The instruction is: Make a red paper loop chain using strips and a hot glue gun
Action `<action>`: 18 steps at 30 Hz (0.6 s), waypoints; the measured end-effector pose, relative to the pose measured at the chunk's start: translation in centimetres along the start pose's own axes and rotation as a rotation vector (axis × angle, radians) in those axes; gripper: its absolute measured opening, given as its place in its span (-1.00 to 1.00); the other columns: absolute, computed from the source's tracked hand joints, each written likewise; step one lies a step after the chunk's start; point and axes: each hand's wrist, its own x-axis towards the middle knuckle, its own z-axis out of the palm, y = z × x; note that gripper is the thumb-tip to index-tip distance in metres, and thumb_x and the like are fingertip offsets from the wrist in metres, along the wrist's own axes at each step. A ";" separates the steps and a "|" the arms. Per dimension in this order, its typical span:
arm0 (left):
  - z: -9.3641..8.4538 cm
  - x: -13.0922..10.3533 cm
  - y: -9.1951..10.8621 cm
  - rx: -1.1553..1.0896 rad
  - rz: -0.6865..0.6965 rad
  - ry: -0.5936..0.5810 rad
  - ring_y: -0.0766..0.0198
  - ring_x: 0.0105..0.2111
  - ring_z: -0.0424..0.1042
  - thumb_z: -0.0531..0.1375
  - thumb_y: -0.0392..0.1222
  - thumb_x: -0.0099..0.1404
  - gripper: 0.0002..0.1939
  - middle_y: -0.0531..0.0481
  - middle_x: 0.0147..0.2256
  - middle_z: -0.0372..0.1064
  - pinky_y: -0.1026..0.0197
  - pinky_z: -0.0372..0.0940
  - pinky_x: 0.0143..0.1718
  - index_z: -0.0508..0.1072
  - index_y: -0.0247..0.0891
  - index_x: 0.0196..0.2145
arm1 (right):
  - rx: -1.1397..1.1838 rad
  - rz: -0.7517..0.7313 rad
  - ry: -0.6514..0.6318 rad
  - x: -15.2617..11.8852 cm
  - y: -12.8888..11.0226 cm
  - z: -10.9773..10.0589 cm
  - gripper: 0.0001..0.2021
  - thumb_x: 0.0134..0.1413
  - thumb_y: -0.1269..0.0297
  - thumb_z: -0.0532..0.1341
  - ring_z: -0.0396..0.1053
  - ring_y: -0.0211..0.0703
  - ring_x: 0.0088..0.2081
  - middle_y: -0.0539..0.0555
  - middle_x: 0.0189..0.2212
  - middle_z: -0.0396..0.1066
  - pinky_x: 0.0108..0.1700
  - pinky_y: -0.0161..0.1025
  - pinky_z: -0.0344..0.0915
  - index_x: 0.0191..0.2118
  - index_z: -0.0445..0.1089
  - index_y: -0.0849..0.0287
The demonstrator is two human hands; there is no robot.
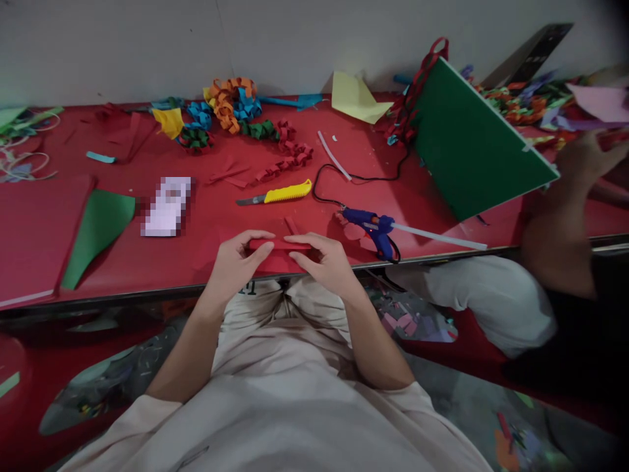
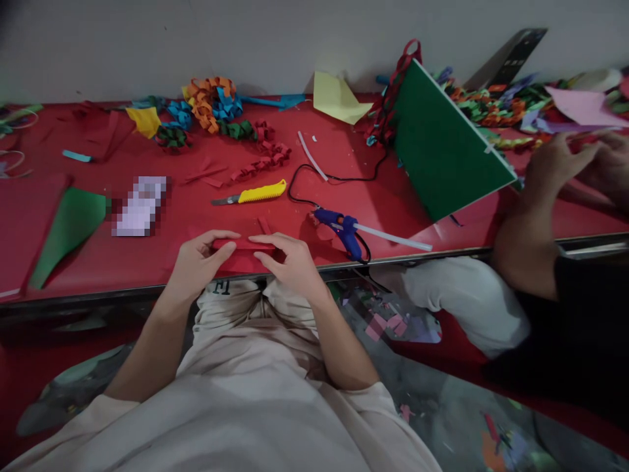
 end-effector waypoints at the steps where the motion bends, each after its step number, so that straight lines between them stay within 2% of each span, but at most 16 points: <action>1: 0.0 -0.1 0.0 -0.005 -0.004 -0.028 0.22 -0.20 0.51 0.35 0.08 0.27 -0.58 -0.10 -0.11 0.56 0.27 0.40 -0.20 0.57 -0.26 -0.04 | 0.014 0.028 0.037 0.0 0.2 0.1 -0.75 0.24 0.21 0.29 0.52 -0.16 -0.15 0.07 -0.14 0.61 -0.04 -0.23 0.39 -0.01 0.57 0.09; 3: 0.0 -0.3 -0.2 -0.078 -0.051 -0.102 0.21 -0.27 0.54 0.35 0.11 0.26 -0.46 -0.11 -0.15 0.56 0.23 0.44 -0.25 0.48 -0.27 0.07 | 0.073 0.093 0.122 0.0 0.4 0.4 -0.77 0.26 0.17 0.26 0.54 -0.17 -0.20 0.07 -0.18 0.62 -0.10 -0.26 0.41 -0.08 0.58 0.12; 5: -0.2 -0.6 -0.3 -0.178 -0.076 -0.168 0.20 -0.30 0.56 0.32 0.12 0.29 -0.31 -0.12 -0.14 0.55 0.17 0.49 -0.25 0.30 -0.23 0.25 | 0.158 0.153 0.170 0.1 0.5 0.5 -0.75 0.25 0.12 0.26 0.54 -0.18 -0.22 0.07 -0.20 0.61 -0.15 -0.28 0.43 -0.11 0.57 0.14; 7: -0.7 -0.9 -0.5 -0.152 0.001 -0.206 0.15 -0.17 0.57 0.35 0.11 0.26 -0.18 -0.16 -0.03 0.52 0.10 0.49 -0.10 0.17 -0.15 0.35 | 0.253 0.206 0.166 0.3 0.4 0.6 -0.74 0.21 0.09 0.28 0.53 -0.18 -0.23 0.06 -0.22 0.61 -0.17 -0.29 0.44 -0.13 0.56 0.14; 8: -1.1 -1.0 -0.5 -0.079 0.076 -0.207 0.11 -0.06 0.55 0.38 0.09 0.23 -0.18 -0.17 0.03 0.49 0.07 0.45 0.02 0.21 -0.11 0.34 | 0.299 0.231 0.153 0.3 0.3 0.5 -0.73 0.19 0.07 0.30 0.53 -0.18 -0.24 0.06 -0.22 0.61 -0.17 -0.29 0.44 -0.14 0.56 0.14; 9: -1.5 -1.0 -0.5 0.011 0.160 -0.191 0.08 0.04 0.50 0.41 0.07 0.21 -0.25 -0.17 0.06 0.47 0.06 0.39 0.11 0.31 -0.10 0.29 | 0.335 0.255 0.139 0.4 0.1 0.4 -0.72 0.16 0.05 0.31 0.53 -0.17 -0.24 0.06 -0.23 0.60 -0.18 -0.29 0.45 -0.14 0.55 0.14; 11: -2.0 -0.9 -0.3 0.170 0.297 -0.136 0.06 0.11 0.44 0.40 0.06 0.22 -0.51 -0.15 0.06 0.47 0.07 0.30 0.21 0.54 -0.12 0.06 | 0.372 0.296 0.116 0.5 -0.2 0.3 -0.68 0.13 0.01 0.33 0.52 -0.17 -0.27 0.06 -0.25 0.60 -0.21 -0.28 0.45 -0.13 0.54 0.14; 12: -2.1 -0.9 -0.2 0.211 0.337 -0.110 0.06 0.11 0.43 0.38 0.08 0.24 -0.62 -0.15 0.05 0.47 0.08 0.28 0.21 0.60 -0.13 -0.06 | 0.374 0.310 0.109 0.5 -0.3 0.2 -0.66 0.12 -0.01 0.33 0.51 -0.17 -0.28 0.06 -0.26 0.59 -0.22 -0.28 0.45 -0.13 0.54 0.14; 13: -2.1 -0.8 -0.1 0.210 0.358 -0.091 0.05 0.11 0.43 0.37 0.12 0.24 -0.64 -0.16 0.06 0.46 0.09 0.28 0.21 0.62 -0.15 -0.12 | 0.369 0.313 0.107 0.5 -0.5 0.2 -0.65 0.12 -0.03 0.32 0.51 -0.17 -0.28 0.06 -0.26 0.59 -0.23 -0.28 0.45 -0.12 0.54 0.14; 14: -1.9 -0.7 0.0 0.167 0.364 -0.072 0.04 0.12 0.42 0.36 0.19 0.23 -0.57 -0.18 0.08 0.44 0.09 0.28 0.20 0.61 -0.17 -0.11 | 0.358 0.307 0.108 0.5 -0.6 0.2 -0.64 0.13 -0.03 0.32 0.51 -0.18 -0.27 0.07 -0.25 0.58 -0.22 -0.29 0.44 -0.12 0.53 0.14; 16: -1.2 -0.5 0.3 0.010 0.318 -0.030 0.04 0.09 0.45 0.32 0.34 0.19 -0.32 -0.22 0.10 0.42 0.11 0.35 0.12 0.50 -0.18 0.08 | 0.324 0.273 0.102 0.5 -0.8 0.1 -0.65 0.15 -0.02 0.31 0.50 -0.18 -0.24 0.08 -0.21 0.58 -0.19 -0.30 0.43 -0.11 0.52 0.15; 18: -0.4 -0.2 0.5 -0.108 0.203 0.021 0.12 -0.07 0.52 0.29 0.36 0.20 -0.19 -0.20 -0.01 0.49 0.18 0.42 -0.07 0.35 -0.20 0.23 | 0.267 0.236 0.069 0.4 -1.0 0.0 -0.66 0.17 0.02 0.30 0.49 -0.20 -0.25 0.07 -0.20 0.57 -0.21 -0.32 0.41 -0.08 0.51 0.16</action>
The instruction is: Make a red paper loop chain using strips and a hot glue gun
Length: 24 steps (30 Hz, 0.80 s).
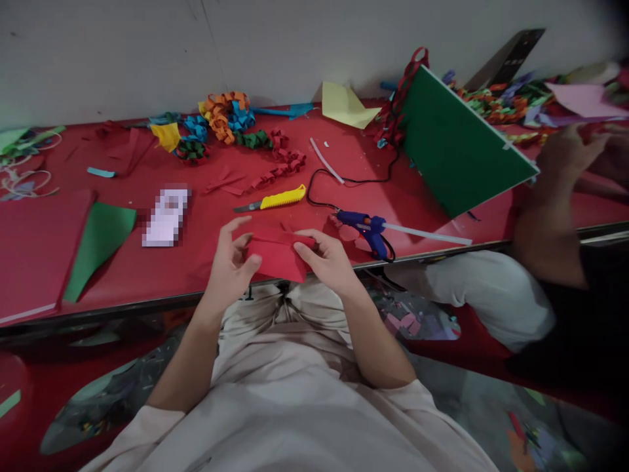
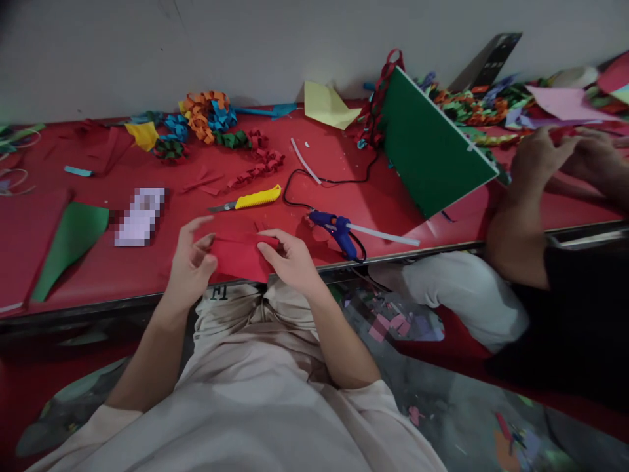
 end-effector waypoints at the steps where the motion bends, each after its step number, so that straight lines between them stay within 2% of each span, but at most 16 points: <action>1: 0.4 0.1 0.0 -0.008 -0.062 0.030 0.17 -0.19 0.53 0.30 0.32 0.22 -0.24 -0.16 -0.11 0.52 0.23 0.42 -0.17 0.37 -0.23 0.20 | -0.040 -0.010 -0.025 0.0 -0.1 -0.1 -0.67 0.18 0.04 0.29 0.48 -0.22 -0.27 0.06 -0.20 0.57 -0.24 -0.33 0.39 -0.07 0.51 0.16; 4: 1.1 0.6 -0.1 0.068 -0.192 0.081 0.28 -0.38 0.47 0.32 0.15 0.26 -0.58 -0.04 -0.36 0.53 0.29 0.36 -0.33 0.58 -0.30 -0.19 | -0.147 -0.016 -0.082 -0.1 -0.4 -0.2 -0.69 0.22 0.06 0.26 0.42 -0.26 -0.36 0.03 -0.26 0.57 -0.32 -0.35 0.32 -0.08 0.53 0.17; 6: 1.3 0.7 -0.3 0.073 -0.217 0.125 0.29 -0.39 0.46 0.33 0.07 0.25 -0.67 -0.02 -0.40 0.54 0.29 0.36 -0.32 0.60 -0.30 -0.32 | -0.176 -0.017 -0.058 -0.1 -0.5 -0.3 -0.70 0.24 0.06 0.24 0.39 -0.26 -0.38 0.02 -0.33 0.56 -0.33 -0.35 0.28 -0.17 0.56 0.19; 10: 1.6 0.7 -0.6 0.028 -0.234 0.160 0.24 -0.30 0.54 0.35 -0.02 0.21 -0.73 -0.05 -0.32 0.60 0.25 0.43 -0.20 0.63 -0.29 -0.27 | -0.143 -0.003 0.032 0.1 0.0 -0.2 -0.72 0.18 0.08 0.27 0.40 -0.24 -0.38 0.01 -0.42 0.54 -0.32 -0.33 0.27 -0.31 0.57 0.21; 15: 1.2 0.5 -0.4 0.001 -0.219 0.103 0.19 -0.21 0.57 0.36 -0.01 0.21 -0.71 -0.10 -0.23 0.62 0.21 0.45 -0.09 0.63 -0.29 -0.23 | -0.044 0.028 -0.003 0.1 0.7 -0.3 -0.78 0.08 0.13 0.35 0.47 -0.20 -0.35 0.04 -0.36 0.59 -0.28 -0.31 0.34 -0.27 0.59 0.19; 20: 1.0 0.8 0.0 0.068 -0.237 0.017 0.20 -0.28 0.55 0.40 0.00 0.16 -0.69 -0.10 -0.27 0.62 0.25 0.43 -0.25 0.64 -0.27 -0.24 | -0.046 0.021 -0.005 -0.2 0.6 -0.4 -0.79 0.06 0.15 0.37 0.50 -0.19 -0.32 0.06 -0.33 0.61 -0.25 -0.30 0.38 -0.25 0.59 0.18; 24: 1.4 0.9 -0.2 0.107 -0.223 0.060 0.23 -0.34 0.52 0.37 0.00 0.19 -0.74 -0.05 -0.34 0.61 0.26 0.41 -0.29 0.65 -0.27 -0.31 | -0.063 0.017 -0.020 -0.5 0.2 -0.4 -0.77 0.06 0.15 0.38 0.50 -0.19 -0.32 0.06 -0.31 0.62 -0.25 -0.30 0.39 -0.22 0.59 0.18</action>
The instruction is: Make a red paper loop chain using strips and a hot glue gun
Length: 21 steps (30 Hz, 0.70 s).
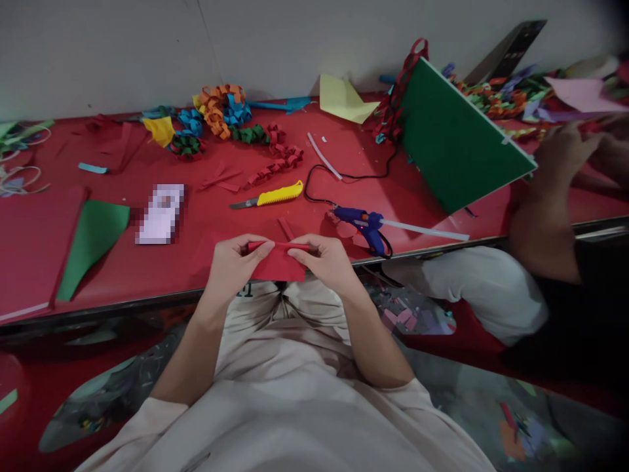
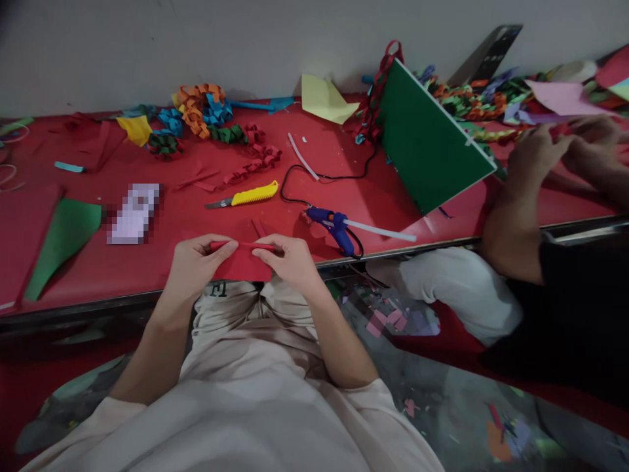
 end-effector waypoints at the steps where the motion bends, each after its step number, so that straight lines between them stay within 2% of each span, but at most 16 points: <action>1: 0.1 0.0 -0.1 -0.005 0.007 0.008 0.24 -0.35 0.52 0.37 0.01 0.20 -0.72 -0.04 -0.34 0.60 0.26 0.40 -0.29 0.65 -0.27 -0.31 | 0.004 0.001 -0.004 -0.1 -0.1 0.0 -0.77 0.06 0.15 0.38 0.50 -0.20 -0.32 0.05 -0.31 0.62 -0.25 -0.30 0.39 -0.21 0.60 0.18; 7: -0.1 -0.5 -0.2 -0.017 0.021 -0.003 0.20 -0.29 0.55 0.29 0.07 0.31 -0.66 -0.05 -0.30 0.62 0.25 0.40 -0.25 0.67 -0.27 -0.25 | -0.029 0.008 -0.026 -0.2 -0.2 -0.2 -0.76 0.07 0.16 0.38 0.48 -0.21 -0.34 0.05 -0.31 0.62 -0.26 -0.31 0.37 -0.20 0.59 0.19; 14: 0.0 -1.2 0.6 0.045 0.092 -0.009 0.13 -0.24 0.60 0.28 0.05 0.31 -0.68 -0.07 -0.25 0.64 0.20 0.46 -0.16 0.68 -0.26 -0.24 | -0.195 -0.137 0.019 0.2 -1.1 0.9 -0.75 0.17 0.09 0.32 0.51 -0.17 -0.30 0.04 -0.33 0.63 -0.20 -0.29 0.35 -0.26 0.62 0.18; 17: 0.1 -1.3 0.7 0.042 0.083 -0.018 0.10 -0.17 0.59 0.26 0.07 0.34 -0.65 -0.08 -0.21 0.64 0.17 0.45 -0.09 0.67 -0.25 -0.20 | -0.190 -0.108 0.032 0.4 -1.0 0.8 -0.76 0.17 0.09 0.32 0.52 -0.15 -0.30 0.04 -0.34 0.64 -0.21 -0.28 0.37 -0.28 0.64 0.15; 21: -0.5 -1.2 0.3 0.064 0.086 -0.036 0.10 -0.08 0.56 0.12 0.14 0.45 -0.56 -0.10 -0.13 0.62 0.16 0.40 0.00 0.65 -0.22 -0.08 | -0.086 -0.018 0.067 0.5 -0.2 0.1 -0.79 0.14 0.15 0.32 0.56 -0.10 -0.24 0.06 -0.28 0.66 -0.16 -0.24 0.43 -0.23 0.66 0.13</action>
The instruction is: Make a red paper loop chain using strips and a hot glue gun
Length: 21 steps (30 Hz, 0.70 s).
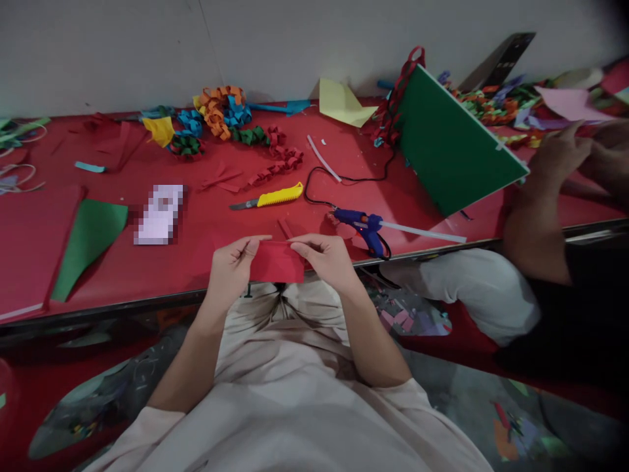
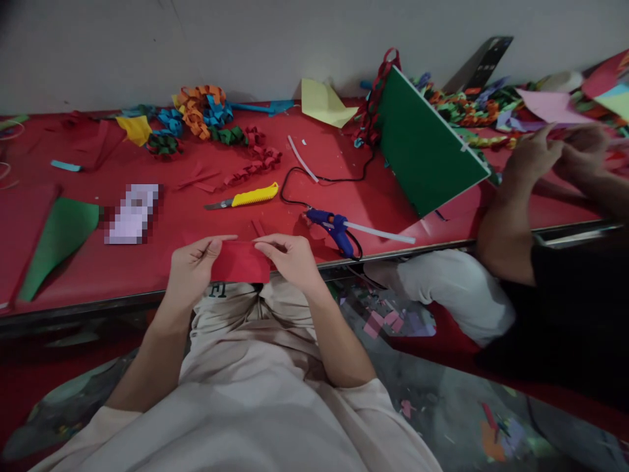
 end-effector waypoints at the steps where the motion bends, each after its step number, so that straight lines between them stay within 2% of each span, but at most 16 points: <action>1: -0.3 0.0 -0.2 0.006 0.010 -0.004 0.10 -0.06 0.55 0.09 0.15 0.47 -0.53 -0.11 -0.11 0.60 0.16 0.39 0.02 0.62 -0.22 -0.03 | 0.019 0.018 0.023 0.0 0.2 -0.2 -0.79 0.13 0.15 0.32 0.56 -0.09 -0.24 0.06 -0.28 0.66 -0.17 -0.24 0.43 -0.23 0.66 0.14; 3: -1.0 0.0 -0.6 0.007 0.051 -0.066 0.09 -0.04 0.54 0.10 0.19 0.45 -0.48 -0.13 -0.04 0.56 0.15 0.39 0.02 0.52 -0.19 0.14 | 0.032 0.040 0.074 0.1 0.5 -0.6 -0.78 0.11 0.15 0.33 0.56 -0.10 -0.27 0.07 -0.30 0.65 -0.22 -0.24 0.43 -0.24 0.66 0.15; 5: -1.7 0.0 -0.9 0.002 0.128 -0.179 0.05 0.02 0.50 0.25 0.25 0.32 -0.32 -0.18 0.08 0.48 0.13 0.40 0.02 0.39 -0.13 0.27 | 0.032 0.036 0.114 0.3 0.7 -0.8 -0.78 0.10 0.14 0.33 0.54 -0.12 -0.28 0.07 -0.31 0.65 -0.24 -0.26 0.41 -0.25 0.66 0.16; 7: -2.3 0.0 -0.9 0.043 0.226 -0.243 0.01 0.12 0.43 0.39 0.23 0.17 -0.27 -0.19 0.18 0.38 0.09 0.38 0.10 0.43 -0.07 0.22 | 0.046 0.028 0.123 0.4 0.7 -1.0 -0.78 0.10 0.15 0.33 0.54 -0.14 -0.27 0.06 -0.30 0.65 -0.22 -0.27 0.41 -0.25 0.65 0.16; 10: -2.5 0.2 -0.5 0.137 0.357 -0.188 0.01 0.21 0.35 0.39 0.13 0.21 -0.59 -0.15 0.22 0.34 0.03 0.27 0.23 0.61 -0.08 -0.06 | 0.067 0.027 0.117 0.6 0.5 -1.0 -0.78 0.10 0.16 0.33 0.52 -0.18 -0.29 0.06 -0.31 0.64 -0.20 -0.28 0.40 -0.25 0.65 0.17; 12: -2.0 0.2 -0.1 0.133 0.409 -0.125 0.03 0.18 0.38 0.34 0.12 0.27 -0.69 -0.15 0.22 0.36 0.03 0.28 0.23 0.64 -0.12 -0.18 | 0.061 0.028 0.123 0.7 0.4 -0.8 -0.78 0.10 0.16 0.33 0.51 -0.19 -0.31 0.06 -0.32 0.64 -0.23 -0.29 0.40 -0.24 0.65 0.18; 17: -0.1 0.3 0.1 0.122 0.425 0.107 0.11 0.00 0.50 0.22 0.23 0.34 -0.55 -0.16 0.16 0.44 0.08 0.37 0.07 0.62 -0.20 -0.41 | 0.058 -0.025 0.133 0.7 0.3 -0.3 -0.78 0.11 0.18 0.32 0.53 -0.18 -0.27 0.08 -0.31 0.64 -0.17 -0.28 0.41 -0.23 0.65 0.18; 19: 0.3 0.3 -0.1 0.115 0.432 0.127 0.10 0.01 0.51 0.22 0.27 0.32 -0.52 -0.18 0.15 0.45 0.06 0.38 0.09 0.62 -0.21 -0.37 | 0.066 -0.027 0.142 0.6 0.4 -0.2 -0.77 0.11 0.17 0.32 0.53 -0.18 -0.28 0.07 -0.32 0.64 -0.18 -0.28 0.41 -0.22 0.64 0.18; 21: 0.2 0.2 -0.3 0.099 0.453 0.079 0.03 0.13 0.45 0.25 0.30 0.27 -0.52 -0.22 0.21 0.39 0.03 0.35 0.15 0.63 -0.21 -0.25 | 0.068 -0.028 0.154 0.6 0.5 -0.3 -0.77 0.11 0.16 0.33 0.52 -0.20 -0.30 0.07 -0.33 0.63 -0.20 -0.29 0.40 -0.22 0.64 0.18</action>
